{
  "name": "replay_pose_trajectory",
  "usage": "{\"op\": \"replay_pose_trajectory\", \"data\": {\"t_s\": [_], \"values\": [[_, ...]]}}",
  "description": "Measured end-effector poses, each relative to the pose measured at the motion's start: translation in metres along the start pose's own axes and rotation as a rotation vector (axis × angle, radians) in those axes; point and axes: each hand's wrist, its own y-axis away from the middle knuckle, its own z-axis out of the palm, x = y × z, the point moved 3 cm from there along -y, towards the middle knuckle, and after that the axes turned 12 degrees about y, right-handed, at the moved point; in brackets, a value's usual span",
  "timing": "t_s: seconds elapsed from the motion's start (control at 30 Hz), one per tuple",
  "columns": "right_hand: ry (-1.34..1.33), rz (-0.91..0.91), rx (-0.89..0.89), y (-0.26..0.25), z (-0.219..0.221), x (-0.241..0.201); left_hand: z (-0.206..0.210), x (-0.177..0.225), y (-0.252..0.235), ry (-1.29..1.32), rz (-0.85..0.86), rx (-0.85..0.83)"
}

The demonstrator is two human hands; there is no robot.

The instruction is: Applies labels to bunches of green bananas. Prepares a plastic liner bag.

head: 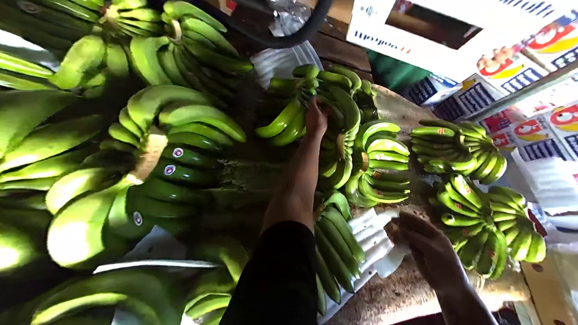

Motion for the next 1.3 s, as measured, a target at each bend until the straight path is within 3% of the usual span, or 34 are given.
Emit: {"op": "replay_pose_trajectory", "data": {"t_s": [0.07,0.1,0.27,0.33,0.57,0.8,0.87,0.9,1.0,1.13,1.2,1.3], "values": [[0.062,-0.014,0.019,-0.008,0.007,-0.013,-0.001,0.012,0.02,-0.016,0.092,0.076],[0.077,-0.008,0.028,-0.013,0.01,-0.018,0.001,0.023,0.037,-0.01,0.168,0.03],[0.115,-0.039,-0.001,-0.036,0.021,-0.017,0.017,0.091,0.173,0.099,0.635,-0.79],[0.15,-0.065,-0.002,-0.035,0.029,-0.018,0.02,0.096,0.201,-0.037,0.785,-0.913],[0.183,-0.109,-0.086,-0.016,0.05,-0.014,-0.005,0.101,0.23,-0.294,0.935,-0.745],[-0.32,0.163,-0.171,-0.012,0.071,-0.02,-0.032,0.078,0.233,-0.257,1.167,-0.647],[-0.364,0.214,-0.196,-0.012,0.076,-0.022,-0.033,0.068,0.226,-0.173,1.11,-0.652],[-0.359,0.232,-0.179,-0.013,0.078,-0.021,-0.034,0.066,0.221,-0.119,1.002,-0.677],[-0.325,0.241,0.003,-0.022,0.077,-0.016,-0.035,0.056,0.179,0.071,0.459,-0.7],[-0.373,0.239,0.217,-0.028,0.067,-0.012,-0.029,0.001,0.083,-0.093,-0.002,-0.486],[-0.383,0.259,0.229,-0.028,0.064,-0.016,-0.02,-0.016,0.057,-0.182,-0.085,-0.429],[-0.335,0.218,0.19,-0.028,0.057,-0.015,-0.007,-0.027,0.044,-0.316,-0.048,-0.356]]}}
